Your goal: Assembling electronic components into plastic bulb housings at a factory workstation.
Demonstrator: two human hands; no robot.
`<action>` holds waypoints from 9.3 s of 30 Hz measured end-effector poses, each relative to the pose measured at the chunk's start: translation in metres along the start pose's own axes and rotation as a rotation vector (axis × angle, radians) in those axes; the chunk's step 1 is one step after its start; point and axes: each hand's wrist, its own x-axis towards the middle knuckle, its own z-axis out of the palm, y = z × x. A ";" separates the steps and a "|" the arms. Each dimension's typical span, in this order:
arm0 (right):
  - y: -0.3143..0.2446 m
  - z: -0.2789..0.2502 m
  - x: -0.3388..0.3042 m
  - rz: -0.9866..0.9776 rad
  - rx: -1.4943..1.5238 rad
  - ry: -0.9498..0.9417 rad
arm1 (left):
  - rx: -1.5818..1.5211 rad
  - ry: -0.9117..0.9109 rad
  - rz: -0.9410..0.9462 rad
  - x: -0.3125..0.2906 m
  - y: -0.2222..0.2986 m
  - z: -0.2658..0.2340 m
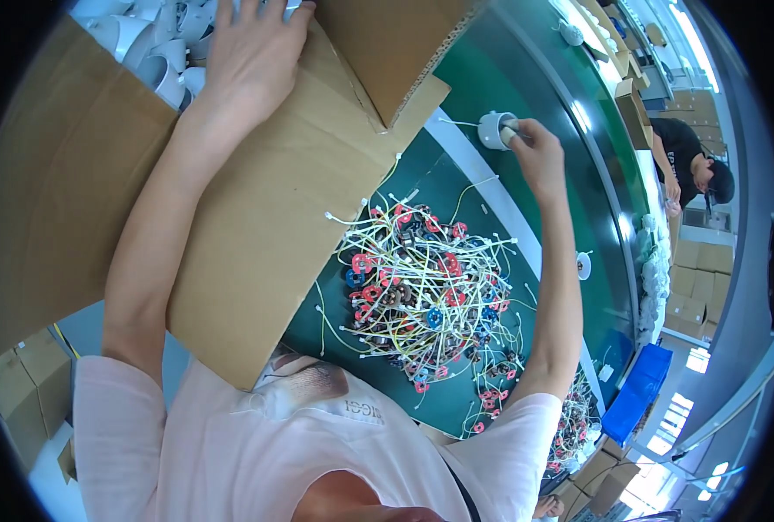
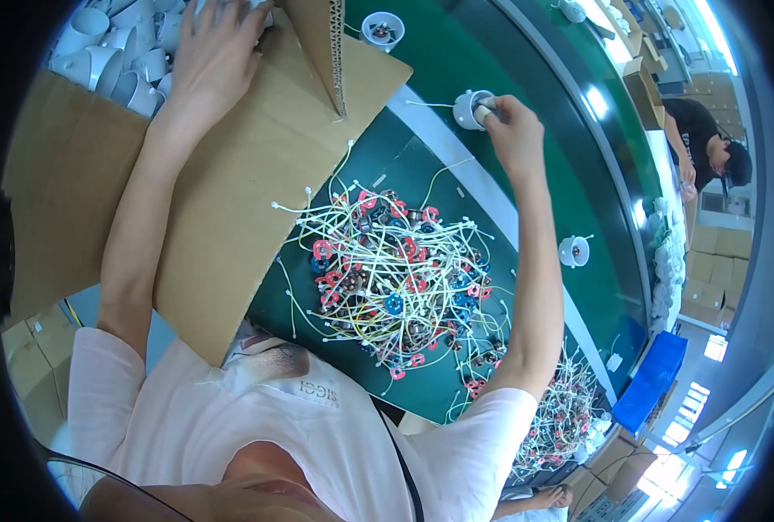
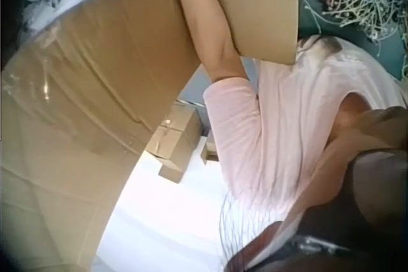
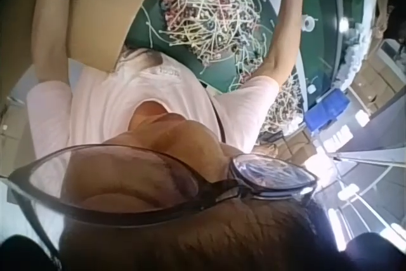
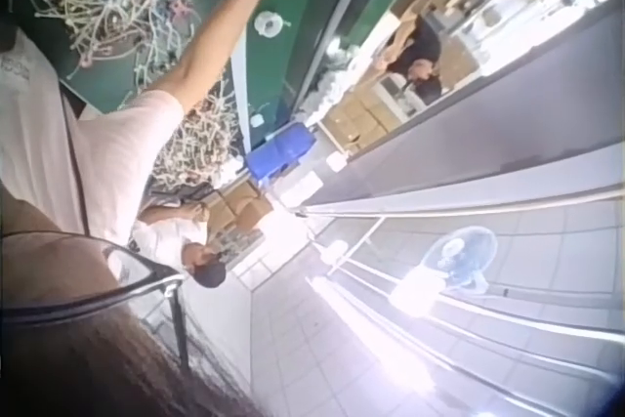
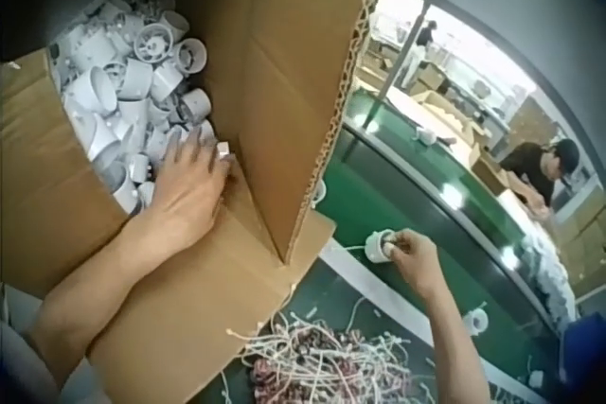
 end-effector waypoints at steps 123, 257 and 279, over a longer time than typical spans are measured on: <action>-0.171 0.037 -0.101 -0.684 0.142 0.133 | -0.751 -0.326 -0.541 -0.024 0.096 -0.079; -0.192 -0.005 -0.114 -0.509 0.327 -0.188 | -0.816 -0.467 -0.547 -0.006 0.089 -0.092; -0.160 0.011 -0.147 -0.771 0.260 0.092 | -0.616 -0.422 -0.545 -0.011 0.149 -0.104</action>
